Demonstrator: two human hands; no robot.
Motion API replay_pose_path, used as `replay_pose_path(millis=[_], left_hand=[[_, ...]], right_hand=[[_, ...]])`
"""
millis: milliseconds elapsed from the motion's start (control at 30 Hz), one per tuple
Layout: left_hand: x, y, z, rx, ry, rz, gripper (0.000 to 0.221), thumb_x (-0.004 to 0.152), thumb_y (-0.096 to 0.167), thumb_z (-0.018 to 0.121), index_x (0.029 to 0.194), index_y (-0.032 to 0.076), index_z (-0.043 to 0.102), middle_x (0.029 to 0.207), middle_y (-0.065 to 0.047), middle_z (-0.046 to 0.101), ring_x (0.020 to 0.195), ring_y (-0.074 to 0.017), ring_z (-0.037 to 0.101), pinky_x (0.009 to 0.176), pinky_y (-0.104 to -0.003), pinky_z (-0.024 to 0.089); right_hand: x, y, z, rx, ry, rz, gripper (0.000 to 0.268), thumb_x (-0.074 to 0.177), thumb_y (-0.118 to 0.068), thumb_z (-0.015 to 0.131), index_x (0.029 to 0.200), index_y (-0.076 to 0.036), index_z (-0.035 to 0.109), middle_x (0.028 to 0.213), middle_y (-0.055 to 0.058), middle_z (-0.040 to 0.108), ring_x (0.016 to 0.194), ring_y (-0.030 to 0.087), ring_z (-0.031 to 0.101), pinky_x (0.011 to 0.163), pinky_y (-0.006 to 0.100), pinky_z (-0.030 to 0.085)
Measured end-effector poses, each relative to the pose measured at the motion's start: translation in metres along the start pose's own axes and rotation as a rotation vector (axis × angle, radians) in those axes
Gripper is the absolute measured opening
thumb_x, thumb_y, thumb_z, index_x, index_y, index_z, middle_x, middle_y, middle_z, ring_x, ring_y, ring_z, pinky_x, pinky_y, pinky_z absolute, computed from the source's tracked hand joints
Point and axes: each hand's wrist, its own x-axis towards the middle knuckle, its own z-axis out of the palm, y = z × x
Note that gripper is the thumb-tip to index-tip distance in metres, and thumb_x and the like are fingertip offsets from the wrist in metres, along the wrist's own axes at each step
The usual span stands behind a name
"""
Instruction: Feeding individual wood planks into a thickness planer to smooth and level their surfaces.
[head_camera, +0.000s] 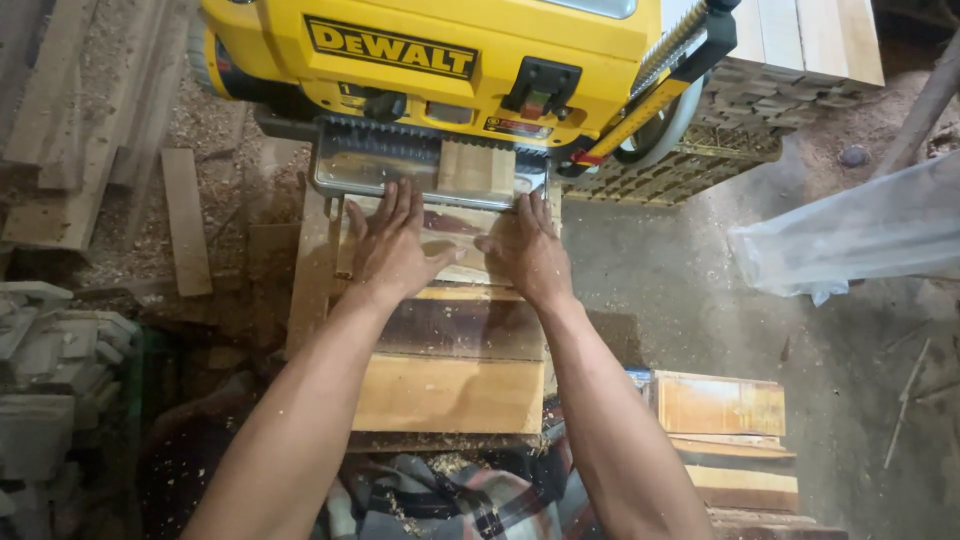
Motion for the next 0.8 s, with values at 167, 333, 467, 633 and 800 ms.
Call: replay_pose_path(millis=[167,333,467,633,800], left_hand=[[0.002,-0.004,0.006,0.035,-0.007,0.003,0.103,0.091,0.074,0.049,0.163,0.008,0.020,0.173,-0.012,0.011,0.160,-0.0257,0.008,0.122,-0.070,0.004],[0.003,-0.003,0.004,0.029,-0.040,-0.003,0.104,0.090,0.075,0.049,0.164,0.008,0.017,0.174,-0.011,0.007,0.160,-0.0250,0.004,0.123,-0.069,0.003],[0.006,-0.005,0.007,0.040,-0.033,-0.005,0.103,0.090,0.075,0.048,0.164,0.008,0.020,0.174,-0.011,0.008,0.160,-0.0248,0.002,0.122,-0.071,0.000],[0.007,-0.007,0.011,0.046,-0.036,-0.001,0.101,0.091,0.073,0.049,0.164,0.008,0.020,0.174,-0.011,0.008,0.160,-0.0248,0.002,0.122,-0.070,0.001],[0.008,-0.008,0.012,0.027,-0.045,0.005,0.102,0.090,0.071,0.050,0.164,0.008,0.019,0.174,-0.012,0.005,0.160,-0.0256,0.000,0.121,-0.070,-0.003]], right_hand=[[0.001,-0.001,0.000,0.002,-0.030,0.042,0.093,0.086,-0.046,0.078,0.159,-0.007,0.036,0.167,0.017,0.030,0.152,0.038,0.030,0.116,0.053,0.040],[-0.003,-0.005,-0.005,0.028,-0.037,0.049,0.093,0.087,-0.048,0.076,0.159,-0.005,0.036,0.167,0.019,0.029,0.152,0.040,0.029,0.117,0.053,0.040],[-0.001,-0.006,-0.005,0.031,-0.036,0.040,0.094,0.088,-0.053,0.074,0.158,-0.004,0.036,0.167,0.020,0.029,0.152,0.041,0.028,0.117,0.054,0.039],[-0.002,-0.006,-0.005,0.018,-0.038,0.027,0.096,0.087,-0.058,0.074,0.157,-0.003,0.038,0.166,0.022,0.029,0.151,0.043,0.029,0.118,0.054,0.039],[-0.005,-0.007,-0.002,0.037,-0.014,0.053,0.092,0.090,-0.057,0.073,0.158,-0.006,0.039,0.166,0.018,0.031,0.152,0.040,0.028,0.118,0.052,0.039]])
